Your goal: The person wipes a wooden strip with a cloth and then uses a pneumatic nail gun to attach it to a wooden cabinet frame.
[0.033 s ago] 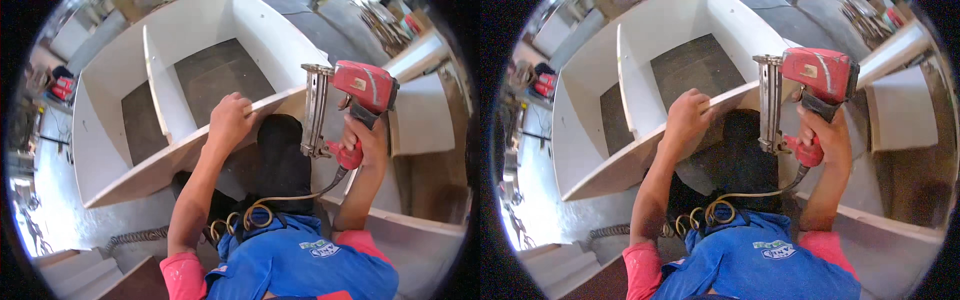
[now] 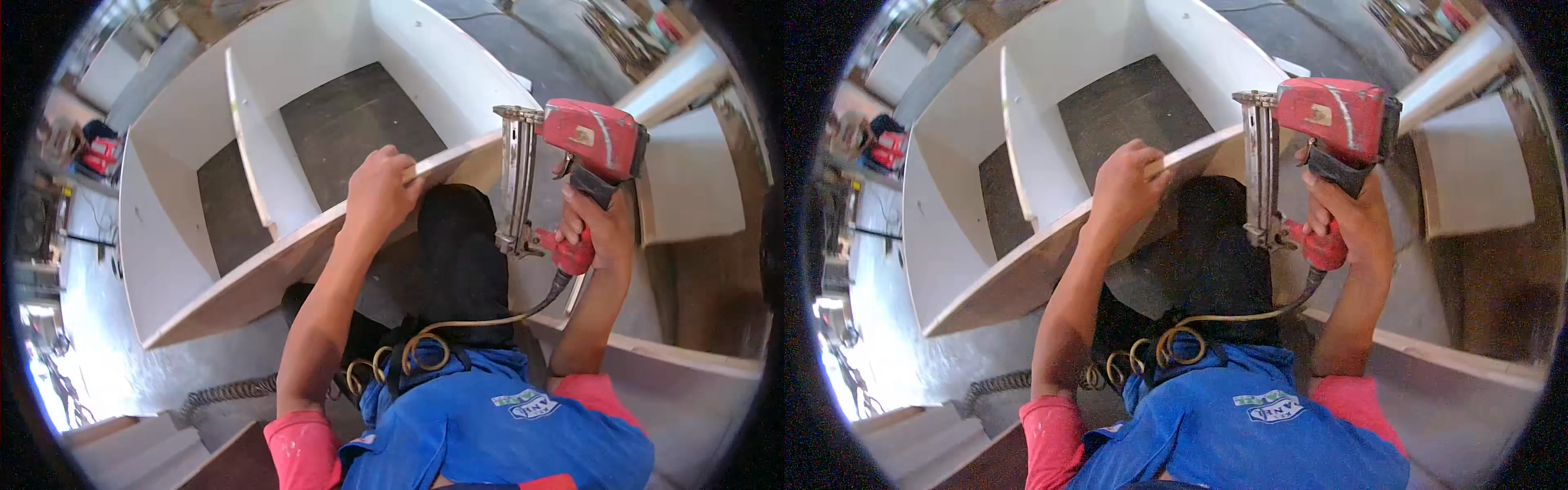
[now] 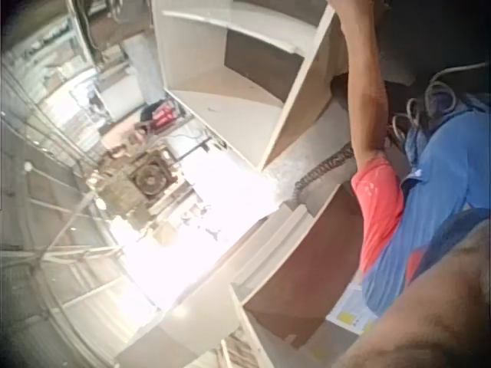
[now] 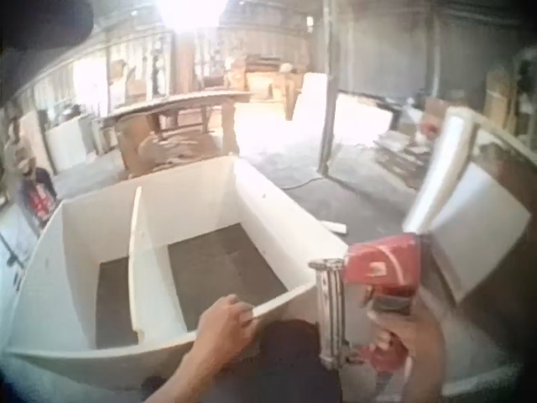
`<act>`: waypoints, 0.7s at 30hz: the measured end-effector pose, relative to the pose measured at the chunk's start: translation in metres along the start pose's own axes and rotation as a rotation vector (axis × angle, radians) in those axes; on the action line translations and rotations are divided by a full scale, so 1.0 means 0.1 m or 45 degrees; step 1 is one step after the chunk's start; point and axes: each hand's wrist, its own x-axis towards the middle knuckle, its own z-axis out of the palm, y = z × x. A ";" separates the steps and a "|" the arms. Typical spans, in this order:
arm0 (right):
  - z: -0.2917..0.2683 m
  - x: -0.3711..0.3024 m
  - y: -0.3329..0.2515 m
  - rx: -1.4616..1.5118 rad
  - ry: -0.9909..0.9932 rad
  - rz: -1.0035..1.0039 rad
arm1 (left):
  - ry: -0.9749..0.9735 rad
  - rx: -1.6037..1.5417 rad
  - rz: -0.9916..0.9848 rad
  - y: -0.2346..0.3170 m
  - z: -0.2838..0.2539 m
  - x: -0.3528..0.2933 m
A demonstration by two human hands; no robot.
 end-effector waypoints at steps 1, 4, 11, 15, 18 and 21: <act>-0.14 -0.01 0.10 -0.045 0.037 -0.024 | -0.038 0.005 0.035 0.08 0.12 0.12; -0.43 -0.09 0.30 -0.117 0.115 -0.021 | -0.041 0.065 0.100 0.24 0.40 0.38; -0.79 -0.13 0.63 -0.107 0.242 0.123 | 0.025 -0.021 0.072 0.34 0.62 0.49; -0.80 -0.07 0.68 -0.062 0.253 0.163 | 0.087 -0.036 0.159 0.25 0.66 0.44; -0.75 -0.01 0.65 -0.020 0.230 0.112 | 0.079 -0.021 0.148 0.21 0.66 0.44; -0.70 0.05 0.46 -0.082 0.183 0.086 | 0.083 -0.020 0.129 0.21 0.67 0.42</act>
